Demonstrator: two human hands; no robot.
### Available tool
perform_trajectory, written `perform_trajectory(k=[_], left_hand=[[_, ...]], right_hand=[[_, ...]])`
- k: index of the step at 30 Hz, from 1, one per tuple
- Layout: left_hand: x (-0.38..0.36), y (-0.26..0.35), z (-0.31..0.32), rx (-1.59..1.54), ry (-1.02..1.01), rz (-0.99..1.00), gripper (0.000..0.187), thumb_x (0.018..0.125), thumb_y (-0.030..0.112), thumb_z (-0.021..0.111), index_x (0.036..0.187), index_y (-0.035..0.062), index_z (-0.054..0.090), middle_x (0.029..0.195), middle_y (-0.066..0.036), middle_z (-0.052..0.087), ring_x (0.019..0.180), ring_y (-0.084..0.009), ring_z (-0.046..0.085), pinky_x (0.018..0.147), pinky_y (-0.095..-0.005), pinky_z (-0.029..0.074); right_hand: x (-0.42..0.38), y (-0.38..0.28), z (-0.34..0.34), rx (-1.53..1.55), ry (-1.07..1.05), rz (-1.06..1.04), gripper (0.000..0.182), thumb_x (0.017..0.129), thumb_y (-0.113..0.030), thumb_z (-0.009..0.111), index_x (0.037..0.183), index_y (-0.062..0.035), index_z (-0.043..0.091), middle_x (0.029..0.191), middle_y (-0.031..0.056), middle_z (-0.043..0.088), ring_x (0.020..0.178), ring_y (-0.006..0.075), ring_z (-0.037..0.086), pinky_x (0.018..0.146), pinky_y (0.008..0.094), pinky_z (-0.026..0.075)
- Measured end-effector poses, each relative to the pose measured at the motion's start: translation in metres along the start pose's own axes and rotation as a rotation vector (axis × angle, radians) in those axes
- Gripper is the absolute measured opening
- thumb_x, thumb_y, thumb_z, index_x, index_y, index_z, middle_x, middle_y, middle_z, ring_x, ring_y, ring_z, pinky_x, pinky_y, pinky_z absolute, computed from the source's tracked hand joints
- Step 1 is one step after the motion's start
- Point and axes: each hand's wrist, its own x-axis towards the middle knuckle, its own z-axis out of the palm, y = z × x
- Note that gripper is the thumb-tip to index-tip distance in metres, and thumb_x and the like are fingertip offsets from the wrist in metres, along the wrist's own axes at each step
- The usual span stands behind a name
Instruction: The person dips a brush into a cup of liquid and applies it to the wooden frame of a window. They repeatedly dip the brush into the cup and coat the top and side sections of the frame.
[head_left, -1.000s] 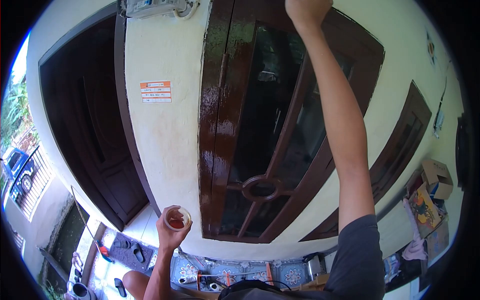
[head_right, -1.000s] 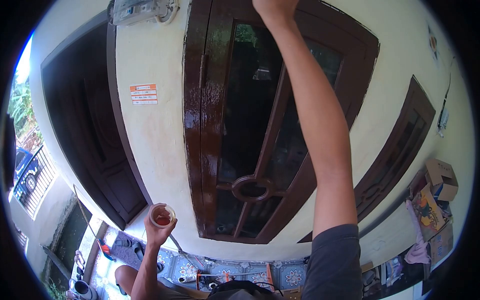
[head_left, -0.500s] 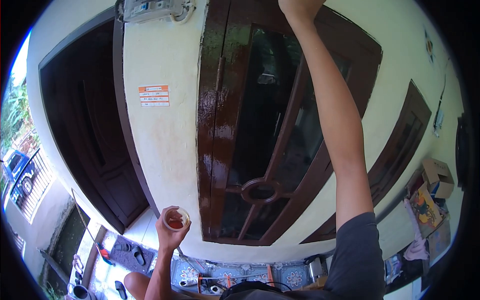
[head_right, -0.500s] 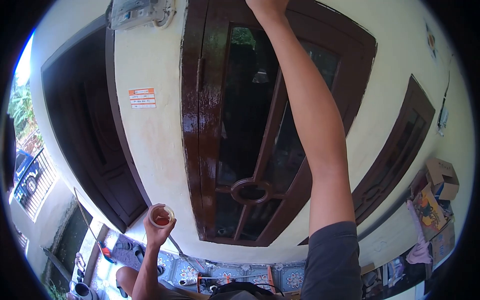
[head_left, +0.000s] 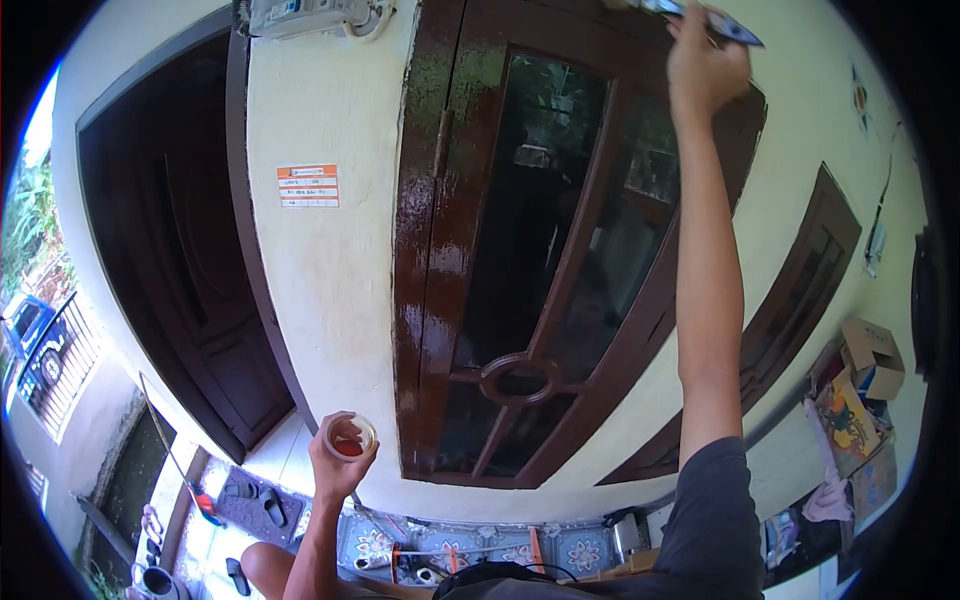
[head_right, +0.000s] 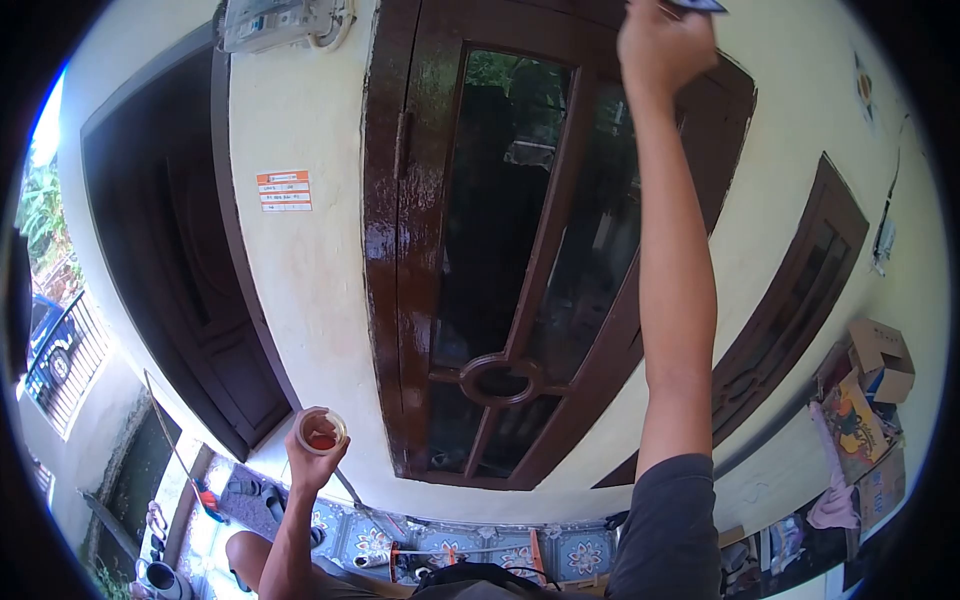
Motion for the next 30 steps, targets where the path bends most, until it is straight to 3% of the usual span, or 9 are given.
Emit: perform_trajectory(k=[2,5,9,17,19,21,27,30], left_hand=[[0.0,-0.002,-0.001,0.005,0.001,-0.008,0.051,0.066,0.012,0.085,0.11,0.0022,0.061,0.085,-0.006,0.065,0.079,-0.013,0.065,0.073,-0.0262,0.055],[0.002,0.002,-0.002,-0.001,0.003,-0.01,0.051,0.066,0.012,0.085,0.11,0.0022,0.061,0.085,-0.006,0.065,0.079,-0.0131,0.065,0.074,-0.0263,0.055],[0.005,0.008,-0.003,-0.023,0.014,-0.005,0.05,0.066,0.012,0.084,0.11,0.0025,0.061,0.083,-0.006,0.065,0.079,-0.013,0.065,0.074,-0.0262,0.054],[0.009,0.003,0.006,-0.036,-0.009,0.051,0.049,0.066,0.011,0.084,0.109,0.0026,0.061,0.083,-0.006,0.066,0.076,-0.0126,0.065,0.071,-0.0256,0.054],[0.009,0.004,0.006,-0.033,-0.013,0.05,0.049,0.066,0.011,0.084,0.108,0.0027,0.061,0.083,-0.006,0.066,0.076,-0.0125,0.065,0.071,-0.0255,0.053],[0.009,0.007,0.003,-0.039,-0.001,0.055,0.049,0.066,0.011,0.084,0.108,0.0027,0.061,0.082,-0.005,0.065,0.076,-0.0122,0.065,0.07,-0.0255,0.053],[0.007,0.003,-0.002,-0.023,0.006,0.057,0.05,0.066,0.012,0.084,0.109,0.0025,0.061,0.081,-0.005,0.065,0.075,-0.012,0.065,0.069,-0.0253,0.054],[0.006,0.0,-0.001,-0.023,-0.018,0.001,0.05,0.067,0.012,0.084,0.11,0.0023,0.061,0.081,-0.005,0.065,0.075,-0.0118,0.066,0.069,-0.0251,0.054]], right_hand=[[-0.009,-0.022,0.026,-0.031,-0.088,0.08,0.021,0.093,-0.017,0.068,0.093,0.0034,0.063,0.083,0.0106,0.068,0.072,0.0151,0.069,0.06,0.0291,0.056],[-0.014,-0.025,0.068,-0.147,-0.114,-0.126,0.026,0.089,-0.023,0.07,0.089,0.0019,0.065,0.077,0.0129,0.069,0.071,0.024,0.069,0.066,0.0365,0.053],[-0.023,-0.026,0.096,-0.139,-0.161,-0.101,0.025,0.088,-0.022,0.072,0.091,0.0023,0.066,0.079,0.0126,0.07,0.075,0.0251,0.07,0.069,0.0362,0.053],[-0.007,0.003,0.023,-0.301,-0.122,-0.169,0.019,0.09,-0.017,0.07,0.09,0.0007,0.064,0.08,0.0086,0.067,0.072,0.0192,0.065,0.067,0.0343,0.052],[0.001,0.001,-0.006,-0.367,-0.116,-0.034,0.019,0.091,-0.018,0.069,0.091,0.0007,0.064,0.08,0.0077,0.067,0.073,0.0186,0.065,0.068,0.0344,0.052],[0.014,0.026,-0.026,-0.193,-0.133,0.002,0.019,0.087,-0.011,0.072,0.092,0.006,0.066,0.083,0.0125,0.072,0.071,0.0178,0.072,0.065,0.0266,0.06],[0.015,0.013,-0.023,0.094,0.041,0.033,0.026,0.087,-0.016,0.074,0.096,0.0073,0.066,0.085,0.0143,0.071,0.075,0.0203,0.072,0.066,0.028,0.061],[-0.007,-0.025,0.019,0.1,-0.158,0.09,0.023,0.089,-0.02,0.072,0.094,0.0019,0.066,0.082,0.0097,0.07,0.074,0.0186,0.069,0.069,0.0315,0.056]])
